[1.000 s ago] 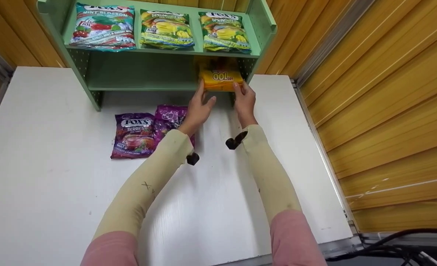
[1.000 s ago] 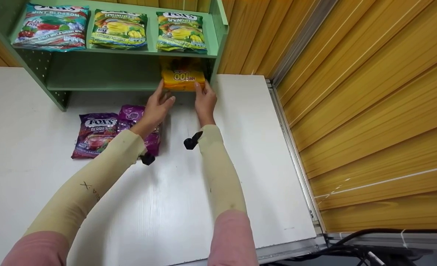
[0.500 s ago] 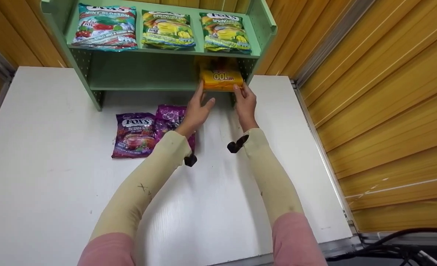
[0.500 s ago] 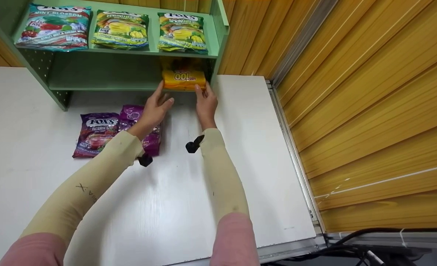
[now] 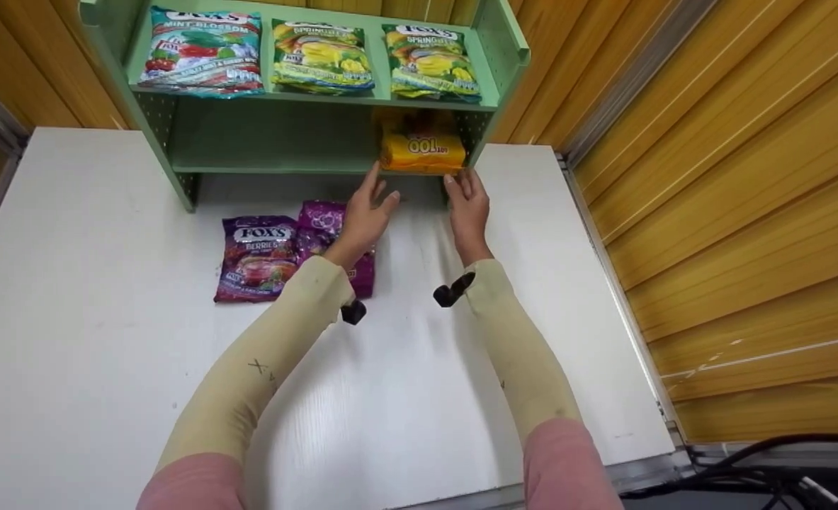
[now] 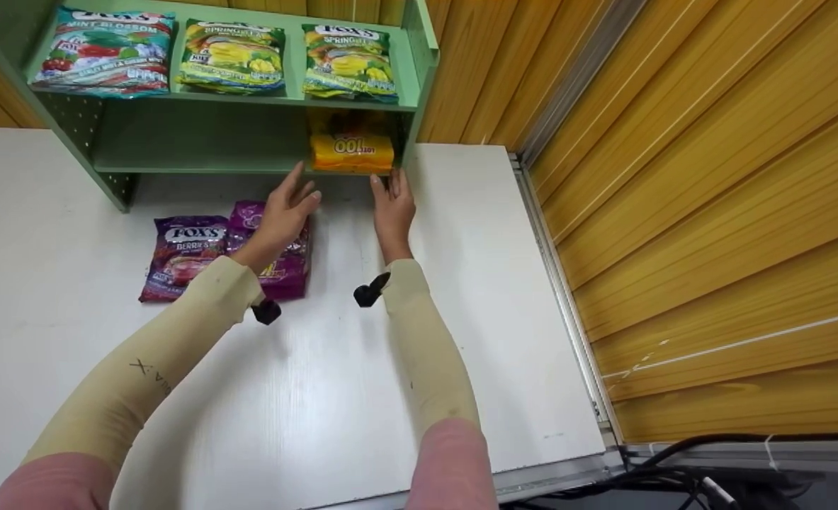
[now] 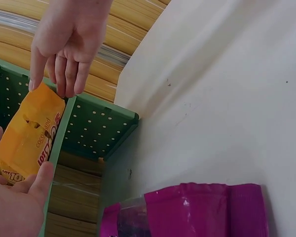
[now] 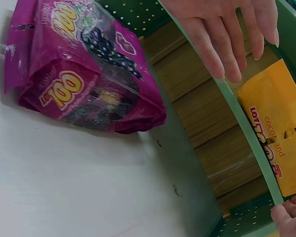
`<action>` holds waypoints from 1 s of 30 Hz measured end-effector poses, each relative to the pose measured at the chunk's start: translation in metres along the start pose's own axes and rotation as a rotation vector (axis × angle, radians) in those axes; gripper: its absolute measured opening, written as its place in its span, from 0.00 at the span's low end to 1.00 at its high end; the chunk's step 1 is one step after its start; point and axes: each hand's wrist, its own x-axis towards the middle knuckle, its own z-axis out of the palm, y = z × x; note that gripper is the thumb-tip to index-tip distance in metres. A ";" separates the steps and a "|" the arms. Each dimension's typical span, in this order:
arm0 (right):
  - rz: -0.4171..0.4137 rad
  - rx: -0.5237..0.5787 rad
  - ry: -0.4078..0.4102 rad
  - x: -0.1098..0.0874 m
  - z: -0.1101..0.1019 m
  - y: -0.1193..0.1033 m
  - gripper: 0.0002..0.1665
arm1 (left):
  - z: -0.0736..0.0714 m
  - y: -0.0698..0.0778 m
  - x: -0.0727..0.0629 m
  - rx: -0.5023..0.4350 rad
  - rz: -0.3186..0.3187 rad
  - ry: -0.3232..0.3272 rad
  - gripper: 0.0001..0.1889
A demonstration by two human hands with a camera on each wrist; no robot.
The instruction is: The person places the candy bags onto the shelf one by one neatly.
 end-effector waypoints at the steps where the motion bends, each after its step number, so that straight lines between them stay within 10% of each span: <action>1: -0.002 0.007 0.006 0.001 0.001 0.004 0.41 | -0.001 0.000 -0.001 -0.007 -0.008 -0.004 0.36; 30: 0.084 -0.002 0.022 -0.037 0.043 0.046 0.44 | -0.050 -0.033 -0.025 0.135 -0.018 0.058 0.32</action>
